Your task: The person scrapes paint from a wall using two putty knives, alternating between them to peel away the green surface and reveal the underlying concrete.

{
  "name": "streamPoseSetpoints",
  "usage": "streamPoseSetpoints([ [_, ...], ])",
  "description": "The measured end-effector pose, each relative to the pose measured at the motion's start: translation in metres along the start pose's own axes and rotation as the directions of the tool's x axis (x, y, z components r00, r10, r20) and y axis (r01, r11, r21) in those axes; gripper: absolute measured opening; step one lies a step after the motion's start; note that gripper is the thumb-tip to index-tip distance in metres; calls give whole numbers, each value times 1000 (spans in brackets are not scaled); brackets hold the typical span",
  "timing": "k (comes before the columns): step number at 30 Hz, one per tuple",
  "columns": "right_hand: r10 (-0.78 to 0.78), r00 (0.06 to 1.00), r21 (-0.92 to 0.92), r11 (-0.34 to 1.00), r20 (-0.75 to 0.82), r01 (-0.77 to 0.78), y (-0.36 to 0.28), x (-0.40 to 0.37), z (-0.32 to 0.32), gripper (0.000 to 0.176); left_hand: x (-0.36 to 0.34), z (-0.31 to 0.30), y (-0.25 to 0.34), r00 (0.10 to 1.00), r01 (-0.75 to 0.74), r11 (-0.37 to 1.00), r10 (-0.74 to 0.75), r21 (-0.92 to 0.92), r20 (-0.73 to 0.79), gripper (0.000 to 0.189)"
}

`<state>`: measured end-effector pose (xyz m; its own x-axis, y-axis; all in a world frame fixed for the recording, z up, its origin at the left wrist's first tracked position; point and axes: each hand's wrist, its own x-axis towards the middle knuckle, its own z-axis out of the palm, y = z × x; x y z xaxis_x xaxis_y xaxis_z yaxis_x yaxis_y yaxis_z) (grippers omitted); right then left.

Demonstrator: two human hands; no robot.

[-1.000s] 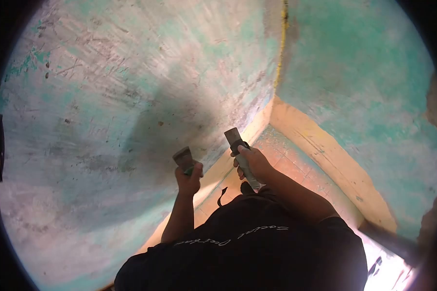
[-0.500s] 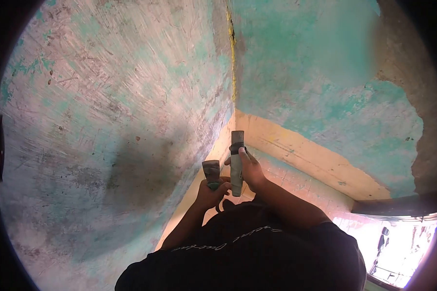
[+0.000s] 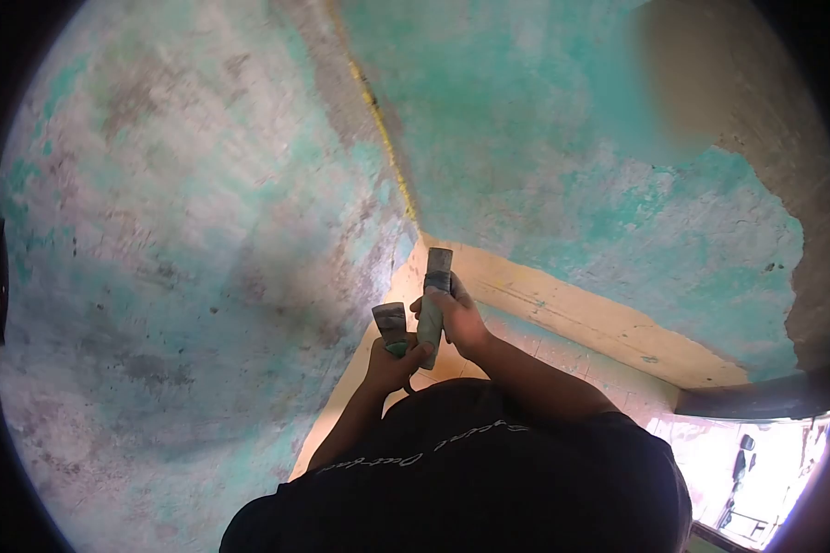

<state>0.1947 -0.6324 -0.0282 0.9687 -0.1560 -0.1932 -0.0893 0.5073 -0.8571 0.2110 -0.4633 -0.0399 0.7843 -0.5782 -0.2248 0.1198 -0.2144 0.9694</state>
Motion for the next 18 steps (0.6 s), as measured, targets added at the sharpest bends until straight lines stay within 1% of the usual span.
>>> streamPoseSetpoints([
  [1,18,1000,67,998,-5,-18,-9,0,-13,36,8,10,4,999,32,999,-33,21,39,21],
  [4,79,996,144,987,-45,-72,-45,-9,-46,36,28,49,24,997,16,999,-19,49,77,24],
  [7,20,980,140,990,-199,9,-56,-8,-80,36,53,85,40,990,21,992,-38,125,134,19],
  [10,-62,960,109,989,-274,95,-62,-3,-121,37,80,120,40,964,-83,991,53,105,262,21],
  [13,21,964,263,964,-263,51,-79,-8,-150,39,105,154,42,939,-143,963,59,227,340,23],
  [16,97,948,254,967,-304,-18,-76,-5,-180,41,124,177,33,909,-174,940,39,293,414,24],
  [18,142,930,269,962,-339,-49,-60,-3,-196,41,130,185,31,897,-162,903,-33,399,441,24],
])
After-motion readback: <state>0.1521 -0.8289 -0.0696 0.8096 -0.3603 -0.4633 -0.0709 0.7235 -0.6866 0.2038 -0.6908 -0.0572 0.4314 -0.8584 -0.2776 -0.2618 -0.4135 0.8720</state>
